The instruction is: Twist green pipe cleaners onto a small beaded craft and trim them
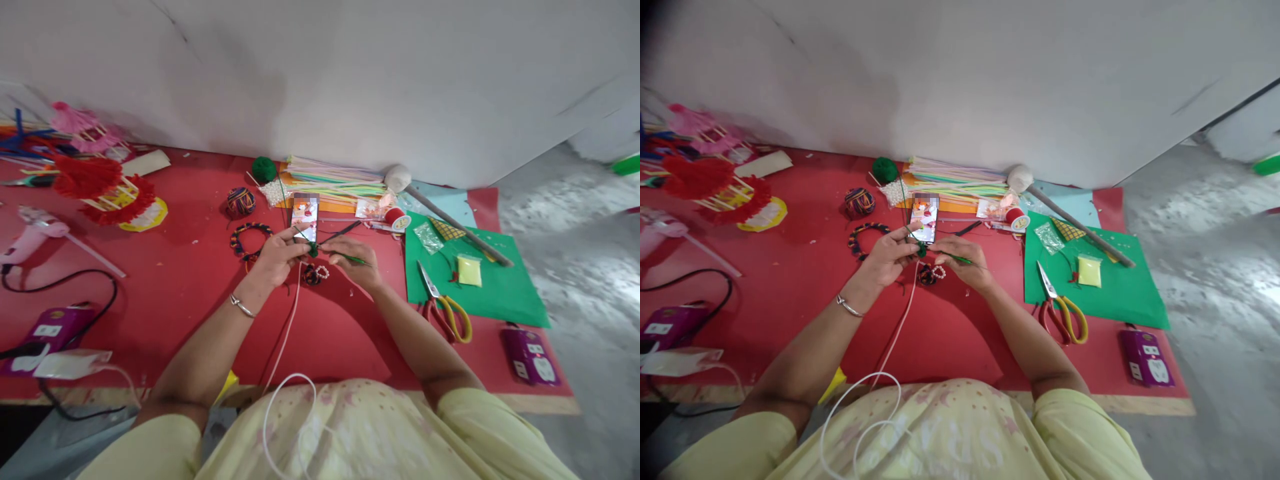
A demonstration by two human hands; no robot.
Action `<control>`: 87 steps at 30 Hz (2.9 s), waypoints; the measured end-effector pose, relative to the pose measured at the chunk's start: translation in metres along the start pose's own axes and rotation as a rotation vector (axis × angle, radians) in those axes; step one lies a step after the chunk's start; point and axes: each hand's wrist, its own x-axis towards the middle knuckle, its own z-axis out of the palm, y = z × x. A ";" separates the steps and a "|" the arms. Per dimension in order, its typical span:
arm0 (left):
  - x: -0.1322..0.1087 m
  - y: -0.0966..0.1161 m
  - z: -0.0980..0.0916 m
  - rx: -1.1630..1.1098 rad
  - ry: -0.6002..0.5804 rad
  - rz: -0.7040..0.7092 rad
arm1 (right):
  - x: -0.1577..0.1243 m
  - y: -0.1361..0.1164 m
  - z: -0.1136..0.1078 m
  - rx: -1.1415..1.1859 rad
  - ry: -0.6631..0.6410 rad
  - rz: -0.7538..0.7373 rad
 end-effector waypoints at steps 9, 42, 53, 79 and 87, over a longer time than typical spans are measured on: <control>0.002 0.000 -0.003 0.070 -0.018 0.009 | -0.005 -0.004 -0.006 -0.084 -0.083 -0.129; -0.003 -0.003 0.005 -0.048 -0.036 0.032 | -0.012 -0.014 0.043 0.057 0.312 0.123; -0.003 -0.002 -0.004 -0.115 -0.122 -0.067 | 0.003 -0.016 0.029 -0.099 0.141 -0.149; -0.002 0.001 -0.006 0.150 -0.160 0.004 | -0.003 -0.021 -0.023 -0.222 -0.232 -0.211; -0.003 -0.001 -0.005 0.201 -0.167 0.007 | -0.001 -0.020 -0.028 -0.147 -0.261 -0.208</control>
